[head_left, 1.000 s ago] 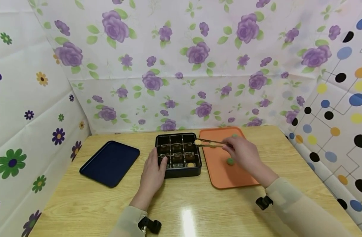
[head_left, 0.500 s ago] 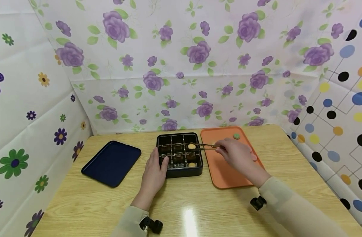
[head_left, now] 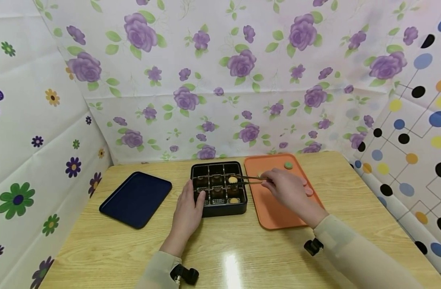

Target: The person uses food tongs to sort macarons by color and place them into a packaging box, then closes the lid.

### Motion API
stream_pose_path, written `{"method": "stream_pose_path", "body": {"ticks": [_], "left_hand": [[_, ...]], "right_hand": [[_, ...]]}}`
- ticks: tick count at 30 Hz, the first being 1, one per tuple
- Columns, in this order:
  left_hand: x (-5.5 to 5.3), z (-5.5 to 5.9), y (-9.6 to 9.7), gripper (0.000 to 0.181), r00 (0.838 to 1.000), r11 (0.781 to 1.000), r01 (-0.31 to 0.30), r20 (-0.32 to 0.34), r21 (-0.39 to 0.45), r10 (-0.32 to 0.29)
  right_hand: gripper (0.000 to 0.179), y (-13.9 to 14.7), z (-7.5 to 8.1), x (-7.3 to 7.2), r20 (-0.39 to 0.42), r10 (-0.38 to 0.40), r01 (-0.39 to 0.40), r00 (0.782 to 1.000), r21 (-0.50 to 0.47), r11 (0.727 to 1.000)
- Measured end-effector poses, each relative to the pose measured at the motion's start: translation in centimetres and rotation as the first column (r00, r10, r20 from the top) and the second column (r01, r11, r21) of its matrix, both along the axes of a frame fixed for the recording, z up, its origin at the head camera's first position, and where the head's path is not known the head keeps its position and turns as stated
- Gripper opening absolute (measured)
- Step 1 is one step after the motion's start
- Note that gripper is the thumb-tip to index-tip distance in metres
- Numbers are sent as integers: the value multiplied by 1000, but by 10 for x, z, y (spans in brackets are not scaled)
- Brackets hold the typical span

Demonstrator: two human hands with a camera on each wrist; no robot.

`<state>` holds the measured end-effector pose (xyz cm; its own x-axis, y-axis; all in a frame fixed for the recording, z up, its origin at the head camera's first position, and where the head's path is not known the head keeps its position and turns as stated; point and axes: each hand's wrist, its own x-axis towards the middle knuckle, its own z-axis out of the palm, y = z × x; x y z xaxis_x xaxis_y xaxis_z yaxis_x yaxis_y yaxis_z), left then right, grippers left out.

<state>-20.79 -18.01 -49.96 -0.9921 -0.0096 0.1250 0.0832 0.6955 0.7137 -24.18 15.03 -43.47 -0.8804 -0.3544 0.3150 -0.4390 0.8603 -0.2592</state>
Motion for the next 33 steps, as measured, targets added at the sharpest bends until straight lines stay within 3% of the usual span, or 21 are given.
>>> {"method": "stream_pose_path", "body": {"ticks": [23,33], "left_hand": [[2,3,2,80,1000,1000,-2,2,2,2],[2,1,0,81,1000,1000,-2,7,1,2]], "right_hand": [[23,0,1,1,-1,-13,13,1000,14,1000],[30,17,1,2,15,-80,80,997,-34,996]]}}
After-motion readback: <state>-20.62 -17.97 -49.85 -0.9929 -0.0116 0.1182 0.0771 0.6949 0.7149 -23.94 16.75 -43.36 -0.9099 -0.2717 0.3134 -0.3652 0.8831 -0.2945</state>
